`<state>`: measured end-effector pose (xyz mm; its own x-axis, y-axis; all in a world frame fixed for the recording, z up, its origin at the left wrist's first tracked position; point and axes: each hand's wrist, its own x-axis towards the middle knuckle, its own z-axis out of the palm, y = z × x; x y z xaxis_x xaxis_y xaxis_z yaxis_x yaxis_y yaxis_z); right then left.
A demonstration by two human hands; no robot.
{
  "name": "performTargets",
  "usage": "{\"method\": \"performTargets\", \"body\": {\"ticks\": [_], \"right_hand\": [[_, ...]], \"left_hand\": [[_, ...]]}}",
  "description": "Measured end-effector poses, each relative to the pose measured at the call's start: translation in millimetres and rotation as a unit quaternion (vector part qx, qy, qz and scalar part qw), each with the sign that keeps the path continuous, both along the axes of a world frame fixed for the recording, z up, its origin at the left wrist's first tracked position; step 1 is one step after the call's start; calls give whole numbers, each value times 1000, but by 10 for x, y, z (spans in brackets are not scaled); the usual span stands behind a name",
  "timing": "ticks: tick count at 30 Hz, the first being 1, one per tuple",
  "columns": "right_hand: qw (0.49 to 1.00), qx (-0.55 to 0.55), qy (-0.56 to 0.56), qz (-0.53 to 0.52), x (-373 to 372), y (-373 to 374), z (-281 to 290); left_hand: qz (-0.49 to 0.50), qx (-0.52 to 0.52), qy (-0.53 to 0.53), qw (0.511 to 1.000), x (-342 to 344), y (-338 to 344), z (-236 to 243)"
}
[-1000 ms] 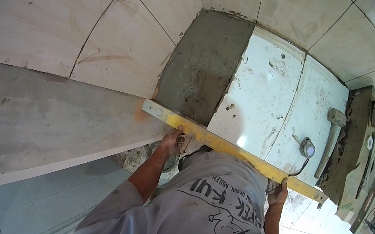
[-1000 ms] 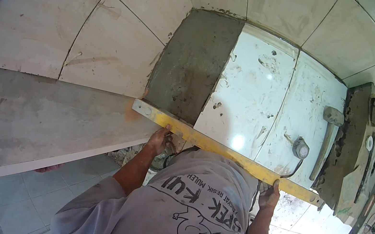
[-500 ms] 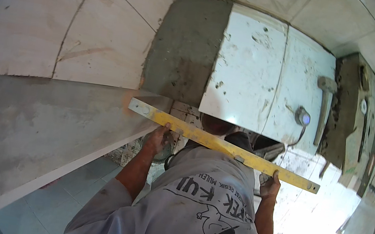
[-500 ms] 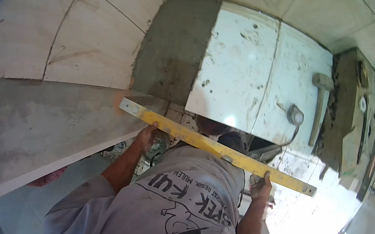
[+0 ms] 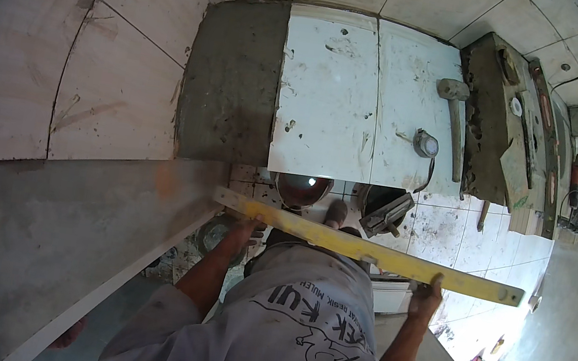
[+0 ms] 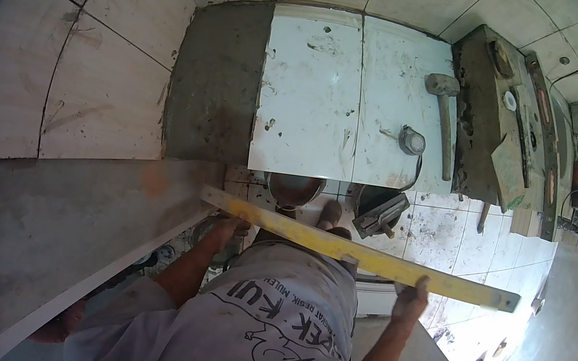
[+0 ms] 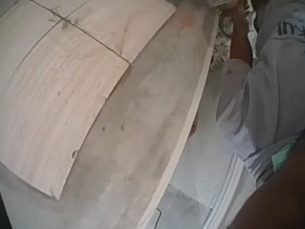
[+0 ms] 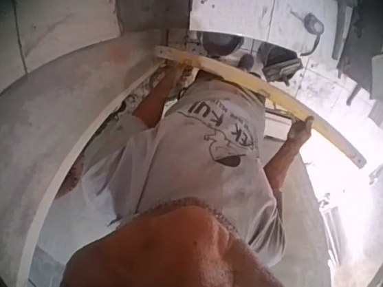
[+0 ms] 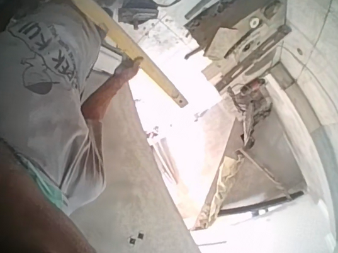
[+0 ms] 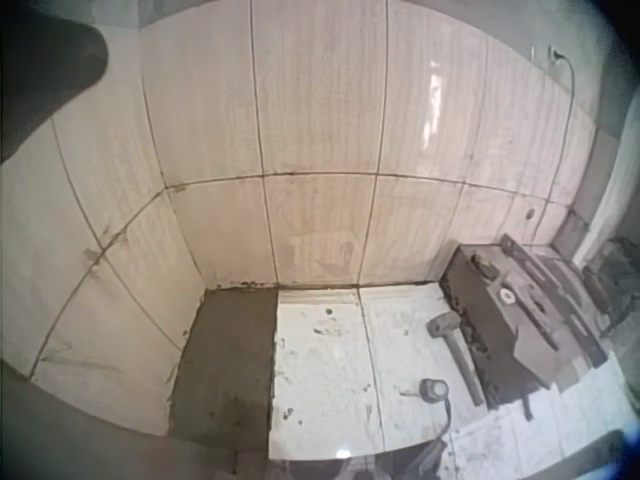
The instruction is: Install floor tiles in a bathroom by leveling the surface, cleaning tiles, and measuring.
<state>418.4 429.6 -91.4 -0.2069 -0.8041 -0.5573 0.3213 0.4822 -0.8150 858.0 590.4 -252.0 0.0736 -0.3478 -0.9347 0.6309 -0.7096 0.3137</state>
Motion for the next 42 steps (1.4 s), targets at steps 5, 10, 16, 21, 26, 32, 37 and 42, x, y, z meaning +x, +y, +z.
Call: {"method": "performTargets", "body": {"ticks": [5, 10, 16, 21, 26, 32, 37, 42], "right_hand": [[981, -107, 151, -63, -446, -22, 831], [949, -188, 240, -83, -946, -173, 1484], [893, -185, 385, -140, -1519, -197, 1727], [904, -192, 375, -77, -2275, -656, 1013], [857, -168, 477, 99, -3010, -1397, -125], [864, -131, 388, 292, -3019, -2282, -632], [859, -147, 296, 390, -3242, -2861, -1093], [843, -106, 293, 439, -3291, -3269, -1436]], "left_hand": [[-271, -29, -188, 944, 15, 45, -587], [-266, -110, -239, 928, 418, 501, -1601], [-374, 36, -266, 888, 128, -393, -1128], [-274, -87, -293, 912, -522, -887, -735], [-205, -17, -339, 918, -1333, -1204, -99], [-369, -59, -438, 817, -2282, -908, 122], [-261, -56, -447, 853, -2970, -931, 769], [-201, 1, -417, 886, -3120, -845, 1015]]}}
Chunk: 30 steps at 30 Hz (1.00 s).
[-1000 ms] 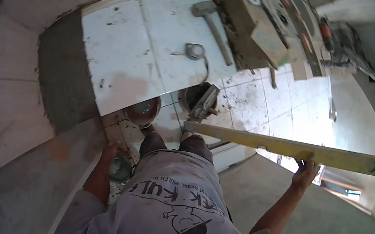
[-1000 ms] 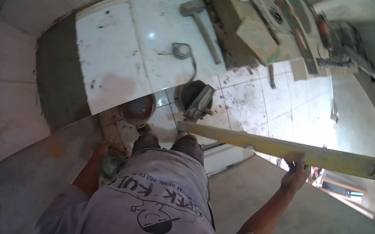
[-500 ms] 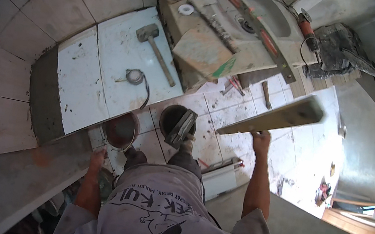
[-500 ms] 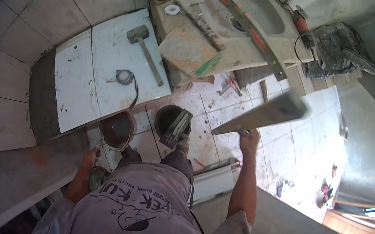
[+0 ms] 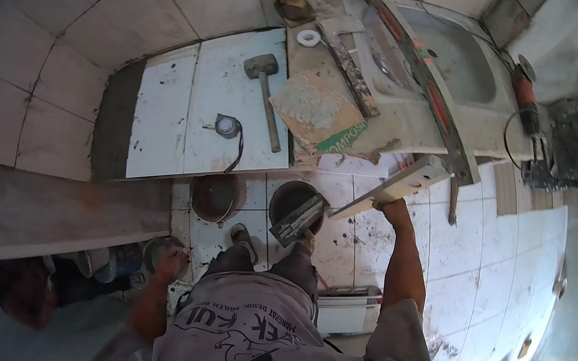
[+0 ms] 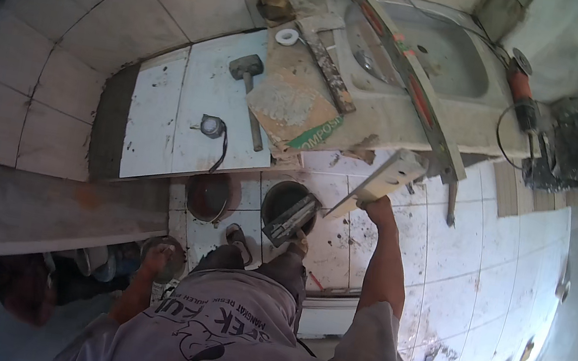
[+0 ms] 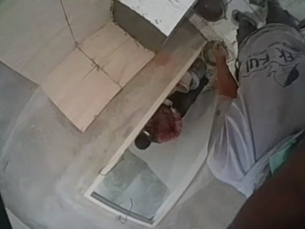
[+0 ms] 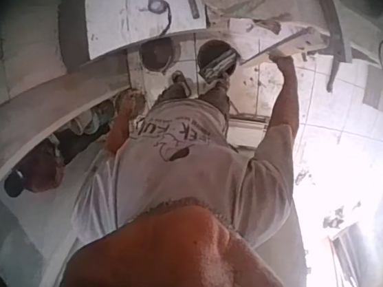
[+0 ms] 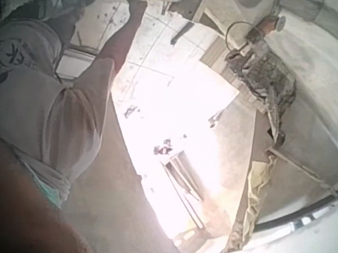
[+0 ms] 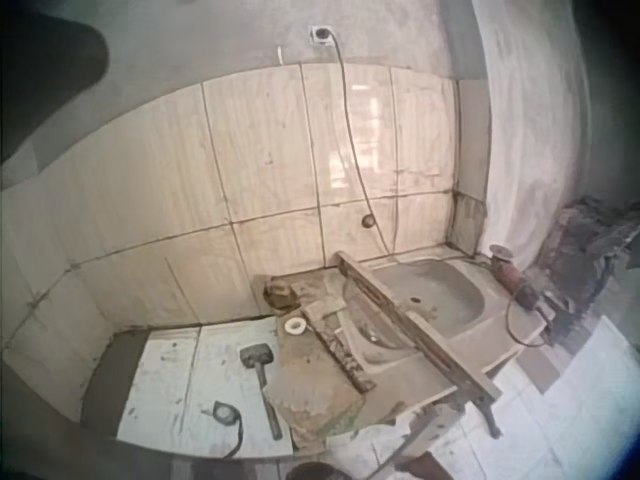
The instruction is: Install floor tiles in a bathroom by leveling the surface, cleaning tiles, and measuring.
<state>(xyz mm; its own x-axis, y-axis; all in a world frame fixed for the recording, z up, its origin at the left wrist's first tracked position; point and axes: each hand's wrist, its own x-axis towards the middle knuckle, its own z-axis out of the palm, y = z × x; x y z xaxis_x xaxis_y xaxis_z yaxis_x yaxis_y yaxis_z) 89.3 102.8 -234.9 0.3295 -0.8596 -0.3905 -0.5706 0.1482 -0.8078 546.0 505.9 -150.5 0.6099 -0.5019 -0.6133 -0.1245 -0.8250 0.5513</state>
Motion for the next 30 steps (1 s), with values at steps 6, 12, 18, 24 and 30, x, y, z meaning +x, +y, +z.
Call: {"method": "performTargets", "body": {"ticks": [6, 12, 18, 24, 30], "right_hand": [[998, 48, -19, 24, 114, -408, -136], [994, 95, 10, 52, 232, -600, -91], [995, 86, 31, 49, 270, -577, 26], [999, 28, -11, 45, 151, -531, -169], [988, -19, 155, -19, -58, -253, -99]], "left_hand": [[-48, 19, -139, 989, 13, 323, -190], [26, 58, -91, 994, -388, 263, 94], [34, 102, -77, 991, -251, 648, -414], [23, 39, -60, 997, -416, 355, -262], [12, 17, -77, 997, -398, 351, -460]]}}
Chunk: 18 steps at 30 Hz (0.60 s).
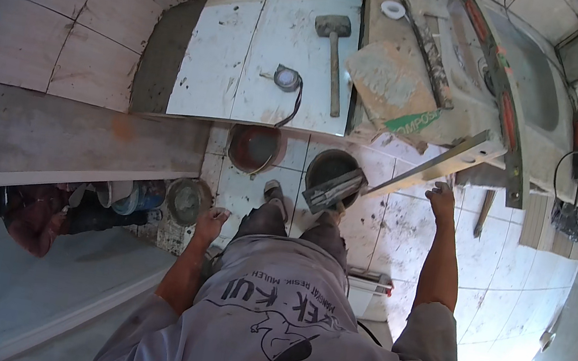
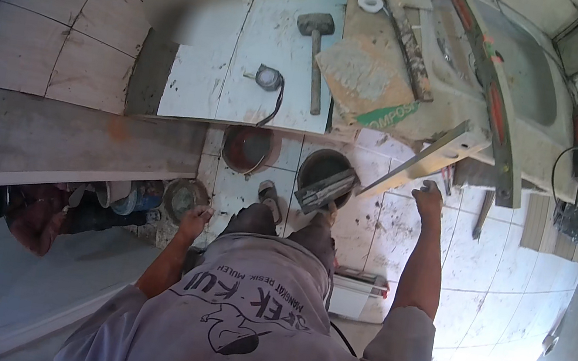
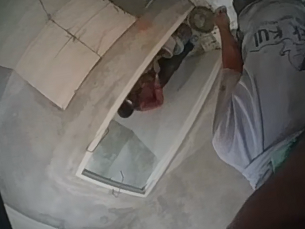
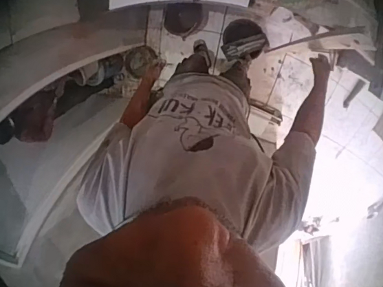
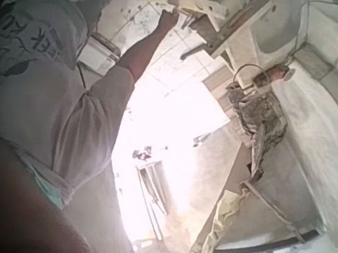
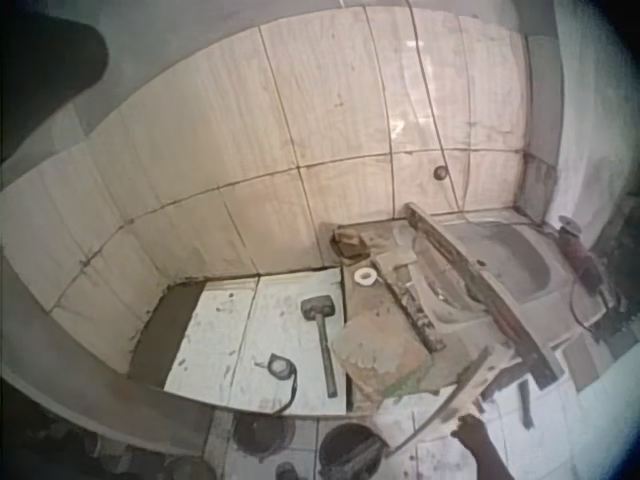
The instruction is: Install floor tiles in a bathroom by leveling the surface, cleaning tiles, and measuring.
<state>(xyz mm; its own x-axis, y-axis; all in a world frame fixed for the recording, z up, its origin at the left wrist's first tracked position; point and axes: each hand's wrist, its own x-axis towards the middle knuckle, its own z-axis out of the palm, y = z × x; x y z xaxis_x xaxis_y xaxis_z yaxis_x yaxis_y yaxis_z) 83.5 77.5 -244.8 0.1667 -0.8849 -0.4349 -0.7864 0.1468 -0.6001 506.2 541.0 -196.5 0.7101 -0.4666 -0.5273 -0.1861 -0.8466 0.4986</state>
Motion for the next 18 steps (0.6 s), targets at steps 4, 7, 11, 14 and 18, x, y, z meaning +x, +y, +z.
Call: {"method": "performTargets", "body": {"ticks": [4, 7, 11, 14, 18], "right_hand": [[996, 74, 54, -7, -555, 708, -448], [993, 92, 68, -3, -568, 1382, -219], [978, 117, 88, -146, -1104, 2339, -25], [948, 116, 129, -265, -1504, 3108, 253], [877, 77, 217, -422, -1549, 4418, 389]], "left_hand": [[-62, -48, 3, 997, 126, 82, -302], [-78, -11, 60, 995, 428, 330, -460], [-212, 116, 67, 968, 678, 4, -209], [-284, 157, 68, 943, 1539, -84, -829], [-489, 170, 52, 854, 1196, -1250, -366]]}}
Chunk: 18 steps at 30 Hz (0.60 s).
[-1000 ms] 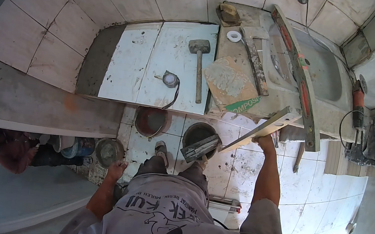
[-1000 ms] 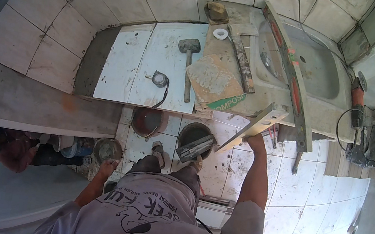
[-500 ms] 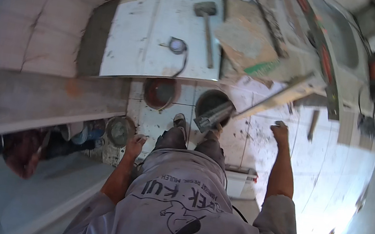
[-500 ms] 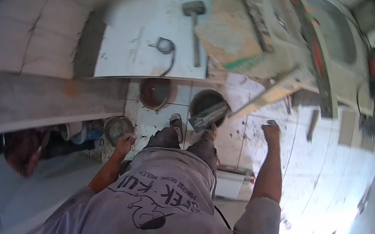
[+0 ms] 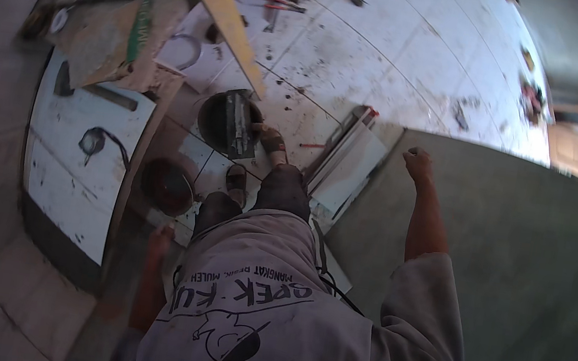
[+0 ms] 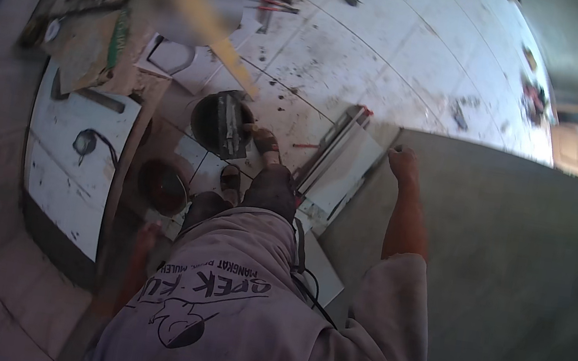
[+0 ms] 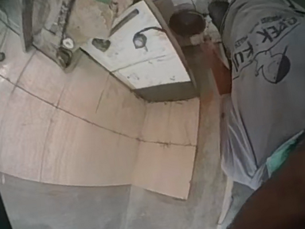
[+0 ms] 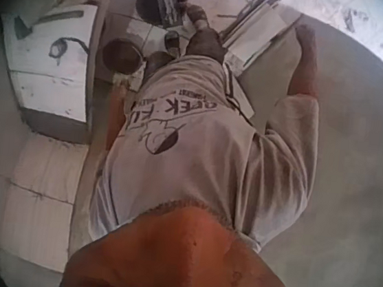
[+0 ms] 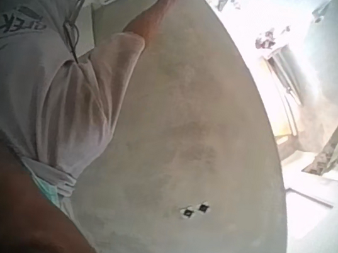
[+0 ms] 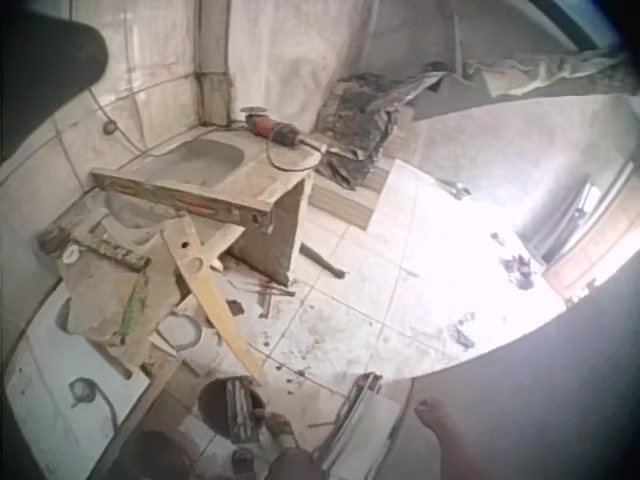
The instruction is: Install floor tiles in a bathroom by leveling the surface, cleaning tiles, and measuring.
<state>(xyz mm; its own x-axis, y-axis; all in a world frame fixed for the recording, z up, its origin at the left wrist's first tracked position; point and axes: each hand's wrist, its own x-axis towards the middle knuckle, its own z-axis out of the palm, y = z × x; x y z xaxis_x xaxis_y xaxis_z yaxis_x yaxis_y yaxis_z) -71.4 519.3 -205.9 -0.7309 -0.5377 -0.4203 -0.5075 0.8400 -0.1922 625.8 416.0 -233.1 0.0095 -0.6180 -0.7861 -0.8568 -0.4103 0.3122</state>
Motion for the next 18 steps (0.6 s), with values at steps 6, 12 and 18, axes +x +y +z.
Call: {"method": "performTargets", "body": {"ticks": [6, 12, 18], "right_hand": [[980, 24, -111, -163, 1264, 1607, -208], [942, 69, -196, -263, 2693, 2724, -724], [948, -1, -189, -255, 3409, 2589, -771]], "left_hand": [[5, 36, 132, 991, -229, -688, 154], [-93, 14, 148, 985, -414, -698, 134], [-334, -14, 169, 927, -1124, -915, 149]]}}
